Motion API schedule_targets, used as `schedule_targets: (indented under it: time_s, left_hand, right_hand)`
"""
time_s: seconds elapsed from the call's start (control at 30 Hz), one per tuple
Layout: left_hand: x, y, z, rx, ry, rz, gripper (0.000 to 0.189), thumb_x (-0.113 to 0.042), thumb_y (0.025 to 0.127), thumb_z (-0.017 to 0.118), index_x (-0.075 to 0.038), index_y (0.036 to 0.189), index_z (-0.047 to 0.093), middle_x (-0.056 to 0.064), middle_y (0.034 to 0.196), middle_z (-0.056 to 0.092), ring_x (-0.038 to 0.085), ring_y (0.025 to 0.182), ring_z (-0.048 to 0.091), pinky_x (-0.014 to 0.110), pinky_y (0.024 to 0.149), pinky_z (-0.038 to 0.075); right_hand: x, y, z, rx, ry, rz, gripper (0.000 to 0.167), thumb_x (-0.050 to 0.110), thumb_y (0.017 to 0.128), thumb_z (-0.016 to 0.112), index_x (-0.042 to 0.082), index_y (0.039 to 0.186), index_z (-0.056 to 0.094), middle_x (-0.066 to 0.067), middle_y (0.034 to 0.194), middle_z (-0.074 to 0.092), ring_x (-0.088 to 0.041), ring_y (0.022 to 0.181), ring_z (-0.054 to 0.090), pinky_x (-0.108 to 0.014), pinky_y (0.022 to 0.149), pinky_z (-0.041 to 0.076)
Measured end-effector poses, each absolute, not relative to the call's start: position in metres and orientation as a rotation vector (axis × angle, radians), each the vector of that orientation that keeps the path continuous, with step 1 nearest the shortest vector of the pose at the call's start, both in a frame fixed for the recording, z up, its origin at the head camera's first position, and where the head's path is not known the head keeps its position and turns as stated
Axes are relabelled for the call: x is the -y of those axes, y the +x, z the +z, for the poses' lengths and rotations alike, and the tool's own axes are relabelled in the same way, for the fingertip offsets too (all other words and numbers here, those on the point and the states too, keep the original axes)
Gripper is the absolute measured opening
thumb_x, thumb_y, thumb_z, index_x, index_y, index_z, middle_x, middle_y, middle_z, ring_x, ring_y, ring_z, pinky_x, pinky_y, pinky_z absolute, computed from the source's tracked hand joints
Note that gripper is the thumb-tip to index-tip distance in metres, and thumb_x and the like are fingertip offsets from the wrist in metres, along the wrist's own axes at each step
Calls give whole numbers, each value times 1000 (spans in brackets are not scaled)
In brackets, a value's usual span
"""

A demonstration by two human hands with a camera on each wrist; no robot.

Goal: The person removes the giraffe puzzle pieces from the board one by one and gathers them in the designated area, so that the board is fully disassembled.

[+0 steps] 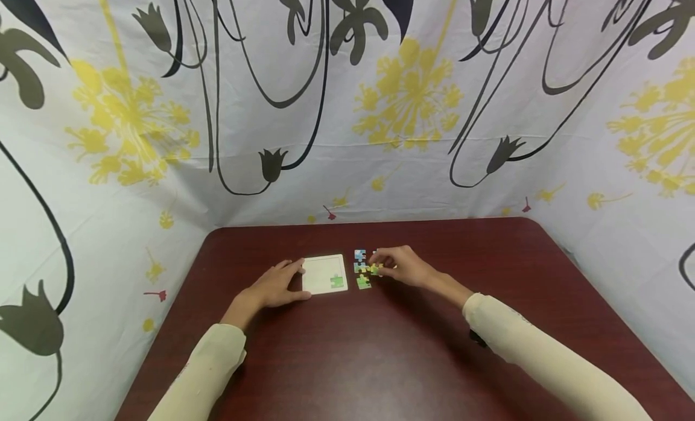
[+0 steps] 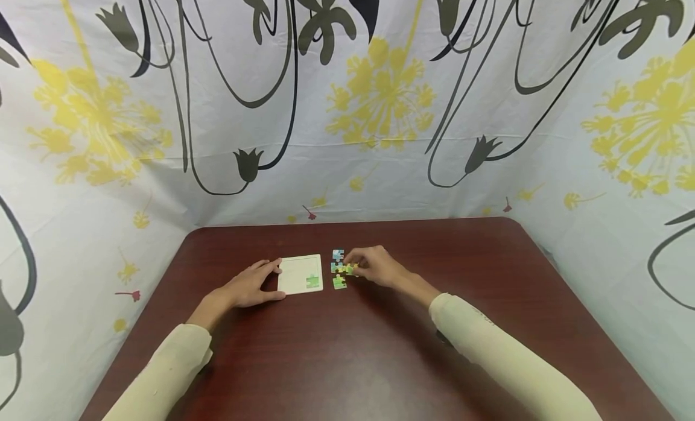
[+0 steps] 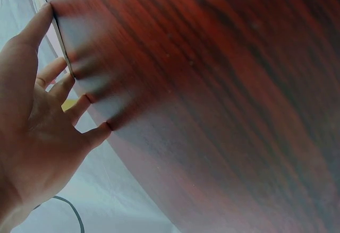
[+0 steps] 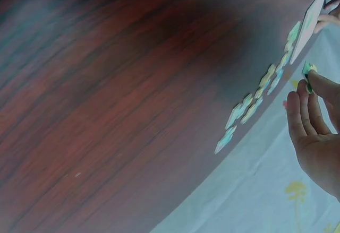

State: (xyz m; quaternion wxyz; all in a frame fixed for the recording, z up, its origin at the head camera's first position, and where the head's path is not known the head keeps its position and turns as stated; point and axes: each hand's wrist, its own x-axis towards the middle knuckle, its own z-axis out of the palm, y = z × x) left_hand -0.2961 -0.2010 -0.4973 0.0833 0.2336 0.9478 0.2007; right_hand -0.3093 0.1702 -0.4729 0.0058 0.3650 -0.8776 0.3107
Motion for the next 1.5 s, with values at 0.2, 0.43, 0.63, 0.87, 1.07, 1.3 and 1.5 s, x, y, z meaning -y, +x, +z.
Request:
schedule_targets:
  time_s: [0.2,0.43,0.63,0.87,1.07,1.3,1.5]
  left_hand:
    - [202,-297,-499,-2836,695,593,95,-56,92,74,-9,163,33,5,151,54,38,150,34,64,117,30]
    - [201,-297,-501,-2826,682,605,96,-56,91,75,-10,163,32,5,152,53,37,151,33,62,117,31]
    - [200,-296,-497,-2829,697,607,95,-55,92,75,-8,163,33,6,151,54,38,150,35,63,117,32]
    - [200,-296,-497,-2838,706,599,94,-55,92,74,-8,163,33,7,151,54,39,149,36,63,116,33]
    - [200,-296,-496,-2838,694,598,94,-55,92,75,-9,163,33,7,151,54,39,149,36,62,116,33]
    - [201,-296,-496,-2837,700,599,94,-55,92,74,-8,163,33,6,150,55,39,149,36,63,116,33]
    - [201,-296,-497,-2836,703,591,94,-54,92,74,-8,163,33,5,150,55,39,149,35,63,116,32]
  right_hand:
    - [-179,-309,-477,2773,1147,924,22,4,93,78,3,115,75,-5,99,76,-16,83,74,-25,74,59]
    - [-184,-306,-492,2813,1183,880,23,4,94,77,5,117,75,-5,101,76,-17,85,74,-24,76,59]
    - [-186,-302,-497,2850,1174,838,25,5,95,76,6,120,74,-6,108,75,-16,87,72,-25,76,58]
    - [-186,-300,-496,2834,1175,801,22,7,94,77,6,117,77,-11,113,69,-24,92,68,-33,78,59]
    - [-185,-301,-495,2817,1201,789,20,6,94,77,8,114,79,-10,111,70,-25,92,67,-33,78,59]
    - [-181,-304,-493,2783,1217,793,20,5,93,78,6,114,78,-7,109,74,-18,87,68,-30,75,58]
    - [-171,-309,-490,2777,1243,826,21,6,94,77,5,115,77,-7,107,75,-16,85,68,-33,74,58]
